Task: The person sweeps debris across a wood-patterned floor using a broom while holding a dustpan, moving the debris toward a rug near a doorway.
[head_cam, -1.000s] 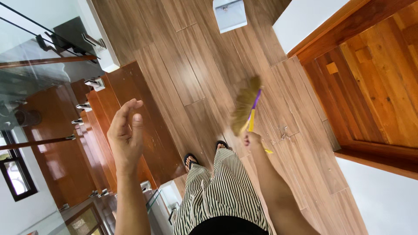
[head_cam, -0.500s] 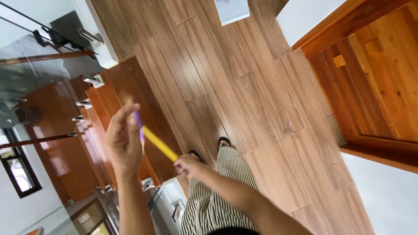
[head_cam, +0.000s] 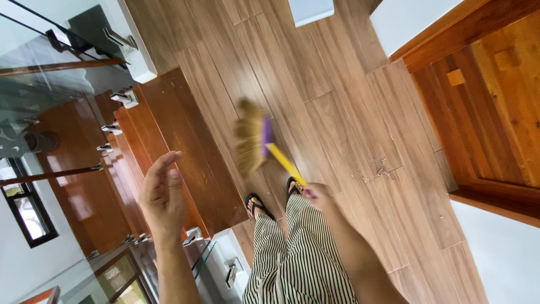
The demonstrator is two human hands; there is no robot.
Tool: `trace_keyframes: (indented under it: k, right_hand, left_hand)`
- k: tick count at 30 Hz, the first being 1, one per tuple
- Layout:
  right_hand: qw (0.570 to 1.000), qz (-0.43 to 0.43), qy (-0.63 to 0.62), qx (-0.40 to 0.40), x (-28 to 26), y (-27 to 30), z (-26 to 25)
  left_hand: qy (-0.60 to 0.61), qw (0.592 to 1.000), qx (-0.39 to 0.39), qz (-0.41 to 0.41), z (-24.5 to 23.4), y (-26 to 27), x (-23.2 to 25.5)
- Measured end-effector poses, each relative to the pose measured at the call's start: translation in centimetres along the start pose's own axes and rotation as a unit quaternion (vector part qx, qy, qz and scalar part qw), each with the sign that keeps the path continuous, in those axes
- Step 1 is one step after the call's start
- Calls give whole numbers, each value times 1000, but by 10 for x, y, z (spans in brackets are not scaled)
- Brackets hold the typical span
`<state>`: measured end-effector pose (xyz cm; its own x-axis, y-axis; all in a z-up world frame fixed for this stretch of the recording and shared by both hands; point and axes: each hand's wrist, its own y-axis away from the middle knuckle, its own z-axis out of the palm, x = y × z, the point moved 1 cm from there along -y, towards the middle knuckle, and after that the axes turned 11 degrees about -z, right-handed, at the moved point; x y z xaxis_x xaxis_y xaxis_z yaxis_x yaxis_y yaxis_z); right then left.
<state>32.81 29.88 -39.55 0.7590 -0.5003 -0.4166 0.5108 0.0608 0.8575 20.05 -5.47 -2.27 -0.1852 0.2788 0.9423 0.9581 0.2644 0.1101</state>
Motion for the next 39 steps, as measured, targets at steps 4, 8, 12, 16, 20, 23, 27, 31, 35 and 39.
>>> trace_keyframes:
  k: [4, 8, 12, 16, 20, 23, 27, 31, 35, 39]
  right_hand:
    - [971, 21, 23, 237, -43, 44, -93]
    - [975, -8, -6, 223, -62, 54, -88]
    - [986, 40, 29, 162, -31, 87, -23]
    - [974, 182, -55, -121, 21, 137, 65]
    - [987, 77, -123, -67, 82, 71, 146]
    - [990, 57, -110, -60, 81, 32, 186]
    - [992, -69, -71, -74, 39, 4, 147]
    - [970, -156, -177, -49, -25, 0, 25]
    - [974, -12, -208, 84, -58, 24, -98]
    - [952, -11, -253, 172, -53, 68, -175]
  left_hand:
    - [42, 999, -17, 10, 9, 0, 15]
    - [22, 999, -32, 18, 18, 2, 33]
    - [10, 999, -49, 17, 32, -2, 44]
    - [56, 996, -70, -31, 53, 0, 51]
    - [50, 994, -89, 26, 75, 2, 54]
    - [64, 990, -116, 55, 91, 3, 55]
    - [36, 994, -104, -1, 111, 9, 61]
    - [59, 990, -125, 25, 129, 16, 63]
    - [61, 988, -139, 4, 141, 21, 64]
    - [70, 984, -162, 5, 152, 31, 70]
